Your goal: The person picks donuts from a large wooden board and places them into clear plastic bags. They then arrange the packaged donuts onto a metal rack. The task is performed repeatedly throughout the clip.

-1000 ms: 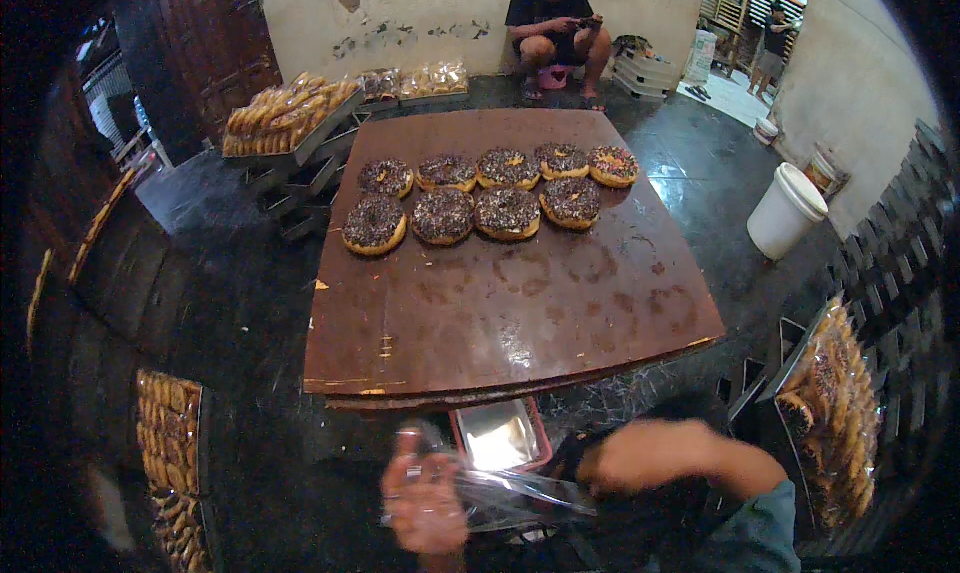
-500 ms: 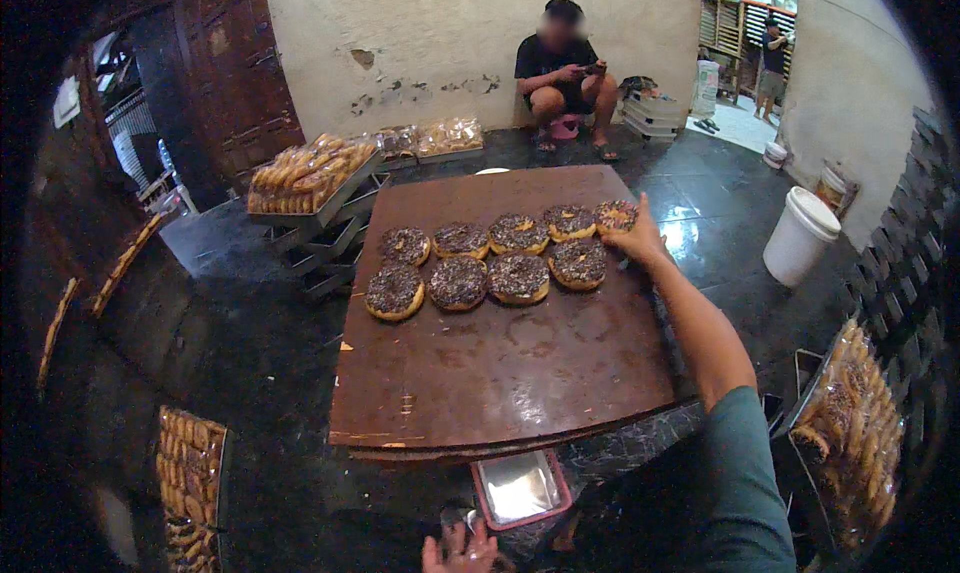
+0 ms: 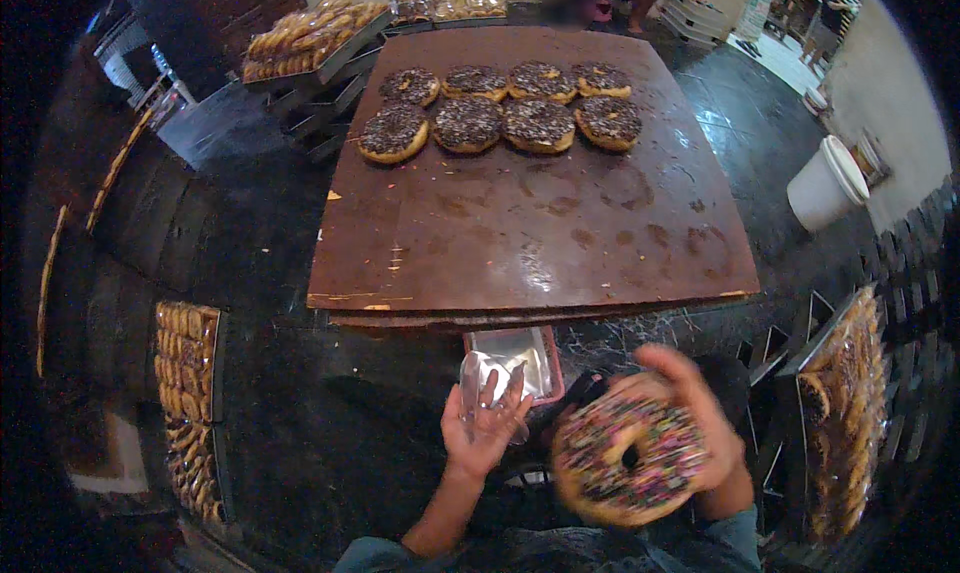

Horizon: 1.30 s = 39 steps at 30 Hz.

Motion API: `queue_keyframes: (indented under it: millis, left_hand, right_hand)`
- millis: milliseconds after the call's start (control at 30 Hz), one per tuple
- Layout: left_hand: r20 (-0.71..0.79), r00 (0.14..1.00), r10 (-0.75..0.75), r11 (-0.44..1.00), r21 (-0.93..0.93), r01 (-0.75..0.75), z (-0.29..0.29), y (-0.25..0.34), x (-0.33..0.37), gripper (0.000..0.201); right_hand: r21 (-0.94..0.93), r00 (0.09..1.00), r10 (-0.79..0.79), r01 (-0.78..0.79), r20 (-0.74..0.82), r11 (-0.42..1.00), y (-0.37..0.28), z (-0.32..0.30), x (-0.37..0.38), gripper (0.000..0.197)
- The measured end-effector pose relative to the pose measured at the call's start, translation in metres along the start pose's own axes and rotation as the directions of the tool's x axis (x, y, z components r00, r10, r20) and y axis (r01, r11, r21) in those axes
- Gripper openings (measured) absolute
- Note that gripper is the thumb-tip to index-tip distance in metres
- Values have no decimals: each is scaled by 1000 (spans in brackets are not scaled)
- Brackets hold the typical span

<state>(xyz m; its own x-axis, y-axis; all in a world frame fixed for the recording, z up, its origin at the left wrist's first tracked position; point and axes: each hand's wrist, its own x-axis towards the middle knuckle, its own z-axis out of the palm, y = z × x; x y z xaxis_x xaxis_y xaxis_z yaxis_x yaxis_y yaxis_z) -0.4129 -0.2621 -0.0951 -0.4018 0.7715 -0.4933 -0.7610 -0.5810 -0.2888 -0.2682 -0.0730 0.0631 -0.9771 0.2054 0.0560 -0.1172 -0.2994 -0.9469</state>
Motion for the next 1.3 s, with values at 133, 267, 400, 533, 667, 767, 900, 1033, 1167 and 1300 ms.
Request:
queue_keyframes:
  millis: [133, 267, 400, 533, 667, 767, 900, 1033, 1167, 1300]
  left_hand:
    - [395, 919, 6, 952, 280, -127, 13, -8, -8, 56]
    - [485, 831, 272, 895, 189, -403, 28, -9, -29, 65]
    - [578, 767, 279, 865, 196, -462, 27, -12, -33, 68]
    - [373, 910, 181, 939, 210, -272, 14, -5, -21, 69]
    - [314, 948, 48, 989, 115, -88, 6, 3, -25, 77]
    - [367, 929, -52, 964, -226, 143, 1, 5, -27, 81]
    - [320, 947, -33, 998, -37, 47, 3, -3, -30, 82]
    - [338, 941, 9, 967, 236, -94, 7, -4, -33, 84]
    - [426, 905, -12, 1000, -12, 19, 17, -11, -37, 83]
    - [99, 994, 47, 991, 122, -59, 6, -8, -32, 79]
  right_hand:
    - [24, 974, 163, -169, 154, 985, 24, 9, 8, 111]
    - [-573, 999, 37, -9, 38, 819, 26, 3, 7, 108]
    - [-900, 998, -54, 48, 27, 434, 27, 23, 16, 104]
    - [-938, 988, -153, 69, 17, 341, 56, 46, 25, 100]
    - [-815, 943, -314, 95, -110, 571, 83, 39, 9, 98]
    - [-682, 910, -327, 70, -256, 728, 101, 40, -5, 94]
    - [-738, 890, -364, 48, -274, 673, 115, 54, -2, 87]
    - [-807, 812, -501, 65, -298, 586, 107, 60, 7, 83]
    - [-405, 891, -73, -130, -448, 905, 111, 42, 2, 54]
    - [-523, 935, -118, -80, -334, 849, 94, 39, 33, 27]
